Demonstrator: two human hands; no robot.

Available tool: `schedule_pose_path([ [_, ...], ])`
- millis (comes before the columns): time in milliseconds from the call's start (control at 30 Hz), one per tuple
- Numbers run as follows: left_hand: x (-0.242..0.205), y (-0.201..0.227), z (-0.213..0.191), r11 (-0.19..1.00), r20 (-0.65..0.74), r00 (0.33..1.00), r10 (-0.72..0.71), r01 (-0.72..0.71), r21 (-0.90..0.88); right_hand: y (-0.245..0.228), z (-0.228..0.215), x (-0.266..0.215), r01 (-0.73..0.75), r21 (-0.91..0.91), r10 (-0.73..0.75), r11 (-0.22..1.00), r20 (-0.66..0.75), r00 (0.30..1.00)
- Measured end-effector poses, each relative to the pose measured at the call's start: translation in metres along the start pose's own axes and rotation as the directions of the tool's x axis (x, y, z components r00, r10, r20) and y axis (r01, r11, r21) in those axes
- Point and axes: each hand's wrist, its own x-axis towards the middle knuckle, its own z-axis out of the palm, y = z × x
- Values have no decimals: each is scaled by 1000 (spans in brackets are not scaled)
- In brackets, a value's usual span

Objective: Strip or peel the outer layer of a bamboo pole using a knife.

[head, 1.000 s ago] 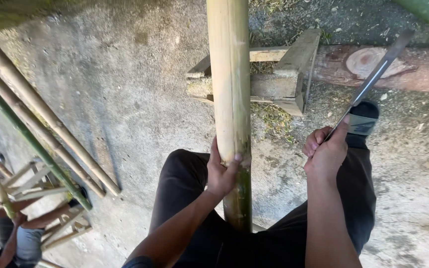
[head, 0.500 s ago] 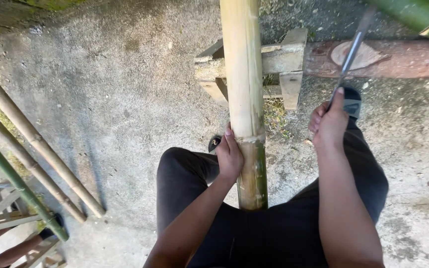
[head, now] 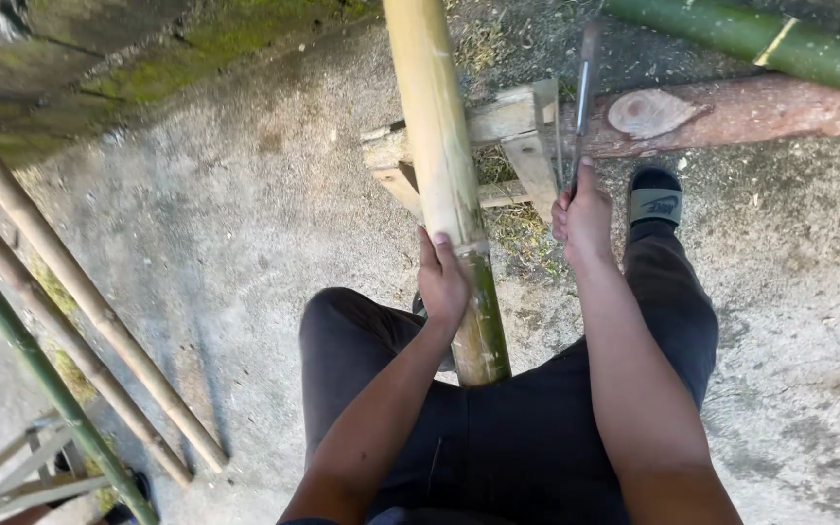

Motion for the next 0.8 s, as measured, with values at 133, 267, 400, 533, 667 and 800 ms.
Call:
schedule_pose_path([
  [133,3,-21,9,996,-73,995,72,-76,-51,2,-5,-6,41,-23,-41,999,-16,999],
  [267,4,-24,8,992,-104,994,-33,20,-123,12,4,-4,27,-43,-28,999,-34,999],
  [400,32,-113,34,950,-80,997,15,-39,-310,57,2,32,101,-79,-101,992,6,995],
  [533,-9,-33,-19,925,142,990,10,45,-378,77,9,20,131,-135,-134,982,-15,991],
  [667,-13,-63,-18,859,437,899,-15,235,-454,82,16,13,111,-194,-127,975,-72,989],
  [800,7,-90,-5,711,445,849,284,125,-692,80,12,29,61,-348,-107,936,-116,987],
])
